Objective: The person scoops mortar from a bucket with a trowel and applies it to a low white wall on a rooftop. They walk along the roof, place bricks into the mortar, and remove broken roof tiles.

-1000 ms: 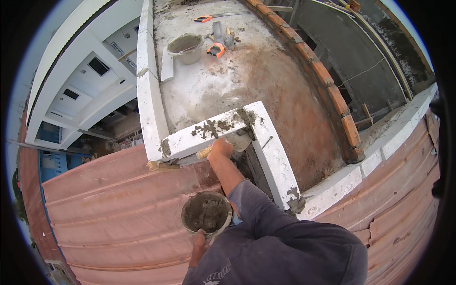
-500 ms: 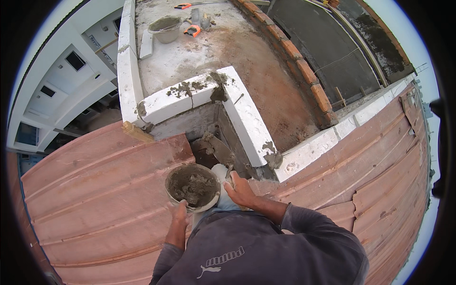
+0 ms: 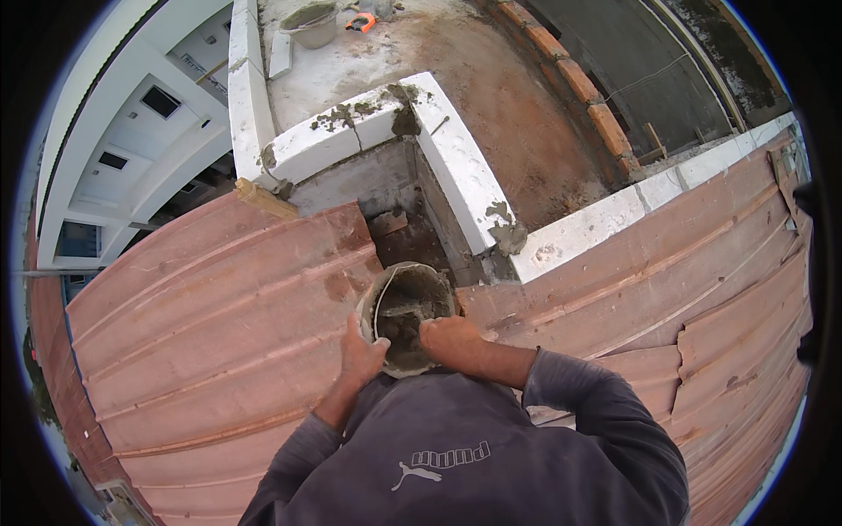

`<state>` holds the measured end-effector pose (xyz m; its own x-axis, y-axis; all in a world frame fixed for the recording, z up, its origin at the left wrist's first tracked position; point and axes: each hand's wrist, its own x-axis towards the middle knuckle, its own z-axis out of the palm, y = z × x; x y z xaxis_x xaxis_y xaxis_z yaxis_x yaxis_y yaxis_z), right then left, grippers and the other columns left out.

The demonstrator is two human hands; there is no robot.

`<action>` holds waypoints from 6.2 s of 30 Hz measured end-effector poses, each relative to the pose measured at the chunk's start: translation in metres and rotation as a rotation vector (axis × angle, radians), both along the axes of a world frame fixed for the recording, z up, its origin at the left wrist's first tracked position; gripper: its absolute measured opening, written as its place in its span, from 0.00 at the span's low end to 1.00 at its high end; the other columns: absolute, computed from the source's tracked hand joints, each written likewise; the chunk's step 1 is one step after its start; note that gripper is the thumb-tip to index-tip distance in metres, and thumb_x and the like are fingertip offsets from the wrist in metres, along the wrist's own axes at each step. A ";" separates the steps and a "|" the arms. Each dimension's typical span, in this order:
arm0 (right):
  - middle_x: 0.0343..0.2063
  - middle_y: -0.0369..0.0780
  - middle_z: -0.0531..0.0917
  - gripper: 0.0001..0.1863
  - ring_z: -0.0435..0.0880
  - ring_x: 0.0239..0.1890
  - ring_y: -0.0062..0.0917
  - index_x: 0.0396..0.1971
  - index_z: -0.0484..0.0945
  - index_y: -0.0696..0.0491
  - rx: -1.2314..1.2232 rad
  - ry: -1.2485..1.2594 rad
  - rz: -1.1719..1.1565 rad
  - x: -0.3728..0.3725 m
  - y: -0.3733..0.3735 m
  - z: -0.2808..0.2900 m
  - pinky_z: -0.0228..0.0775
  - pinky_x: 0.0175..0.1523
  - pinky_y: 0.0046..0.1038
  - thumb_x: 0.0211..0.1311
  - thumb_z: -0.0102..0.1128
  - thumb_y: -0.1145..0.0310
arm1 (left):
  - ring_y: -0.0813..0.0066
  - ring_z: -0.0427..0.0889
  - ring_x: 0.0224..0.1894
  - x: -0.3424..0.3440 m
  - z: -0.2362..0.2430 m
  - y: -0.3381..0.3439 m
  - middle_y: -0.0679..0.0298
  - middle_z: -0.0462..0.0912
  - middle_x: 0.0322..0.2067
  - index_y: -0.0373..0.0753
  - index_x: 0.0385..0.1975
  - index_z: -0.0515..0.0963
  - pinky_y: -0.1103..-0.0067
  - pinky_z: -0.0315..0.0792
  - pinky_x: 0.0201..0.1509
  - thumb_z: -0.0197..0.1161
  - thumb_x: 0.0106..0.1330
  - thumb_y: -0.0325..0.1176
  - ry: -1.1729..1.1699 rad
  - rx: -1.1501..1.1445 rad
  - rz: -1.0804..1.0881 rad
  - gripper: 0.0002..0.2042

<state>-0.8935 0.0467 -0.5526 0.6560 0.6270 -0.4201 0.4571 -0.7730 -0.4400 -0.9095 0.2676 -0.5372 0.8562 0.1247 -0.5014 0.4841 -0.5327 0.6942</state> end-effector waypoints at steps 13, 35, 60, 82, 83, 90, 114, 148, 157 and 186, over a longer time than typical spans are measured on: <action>0.33 0.55 0.88 0.20 0.91 0.37 0.49 0.39 0.82 0.63 0.063 0.410 -0.172 -0.098 -0.117 0.003 0.82 0.45 0.48 0.73 0.54 0.58 | 0.39 0.84 0.54 -0.105 0.008 -0.088 0.39 0.83 0.49 0.33 0.61 0.65 0.58 0.77 0.59 0.72 0.54 0.28 -0.083 -0.002 -0.147 0.33; 0.36 0.58 0.87 0.24 0.87 0.42 0.56 0.41 0.77 0.59 0.053 -0.045 -0.360 -0.247 -0.162 -0.006 0.77 0.48 0.55 0.77 0.51 0.50 | 0.44 0.83 0.51 -0.215 0.019 -0.107 0.41 0.81 0.47 0.32 0.61 0.65 0.59 0.75 0.58 0.71 0.55 0.30 -0.064 -0.058 -0.050 0.33; 0.33 0.57 0.86 0.20 0.87 0.39 0.48 0.47 0.83 0.61 0.508 0.447 -0.312 -0.235 -0.149 -0.012 0.77 0.50 0.42 0.69 0.63 0.58 | 0.44 0.84 0.52 -0.240 -0.020 -0.098 0.42 0.83 0.47 0.33 0.57 0.67 0.58 0.76 0.56 0.72 0.56 0.32 -0.118 -0.075 0.149 0.30; 0.22 0.37 0.80 0.14 0.77 0.16 0.21 0.35 0.78 0.57 0.182 1.089 -0.889 0.001 -0.112 0.049 0.70 0.20 0.25 0.76 0.59 0.60 | 0.52 0.79 0.60 -0.275 -0.102 -0.002 0.44 0.77 0.58 0.27 0.65 0.63 0.66 0.72 0.65 0.69 0.56 0.26 0.100 -0.103 0.974 0.35; 0.20 0.37 0.79 0.14 0.77 0.16 0.22 0.35 0.78 0.57 0.114 0.836 -0.801 0.004 -0.119 0.047 0.69 0.20 0.26 0.76 0.56 0.62 | 0.51 0.79 0.61 -0.283 -0.104 -0.006 0.43 0.77 0.58 0.26 0.65 0.64 0.66 0.71 0.66 0.69 0.56 0.26 0.095 -0.108 1.005 0.35; 0.23 0.39 0.78 0.13 0.78 0.19 0.24 0.36 0.75 0.57 0.109 0.529 -0.764 -0.045 -0.196 0.135 0.70 0.23 0.29 0.76 0.53 0.62 | 0.48 0.78 0.62 -0.291 -0.113 0.000 0.40 0.77 0.58 0.25 0.66 0.62 0.65 0.70 0.68 0.69 0.56 0.27 0.042 -0.082 1.133 0.37; 0.38 0.54 0.85 0.20 0.85 0.44 0.41 0.49 0.76 0.61 0.333 0.584 0.063 -0.192 -0.101 -0.011 0.77 0.52 0.42 0.60 0.64 0.67 | 0.44 0.86 0.45 -0.238 -0.008 -0.077 0.43 0.84 0.41 0.34 0.57 0.66 0.60 0.78 0.51 0.71 0.58 0.29 -0.159 0.047 0.197 0.29; 0.22 0.38 0.77 0.11 0.78 0.20 0.23 0.37 0.74 0.57 0.366 0.499 -0.762 -0.052 -0.210 0.107 0.73 0.24 0.28 0.75 0.54 0.63 | 0.47 0.83 0.56 -0.239 -0.036 -0.017 0.42 0.81 0.50 0.32 0.57 0.64 0.61 0.75 0.62 0.69 0.58 0.26 0.034 -0.133 0.725 0.28; 0.22 0.38 0.77 0.12 0.76 0.18 0.25 0.37 0.74 0.55 0.195 0.757 -1.127 -0.028 -0.164 -0.110 0.71 0.19 0.33 0.77 0.55 0.62 | 0.48 0.82 0.57 -0.235 -0.035 -0.019 0.43 0.81 0.52 0.31 0.60 0.64 0.63 0.74 0.62 0.69 0.58 0.26 0.063 -0.064 0.660 0.30; 0.43 0.59 0.87 0.17 0.89 0.48 0.52 0.42 0.81 0.62 -0.244 -0.110 -0.453 0.017 -0.239 -0.034 0.80 0.55 0.47 0.69 0.58 0.62 | 0.58 0.78 0.58 -0.213 -0.071 -0.023 0.49 0.77 0.54 0.29 0.61 0.64 0.67 0.71 0.66 0.67 0.56 0.21 0.009 -0.201 0.575 0.30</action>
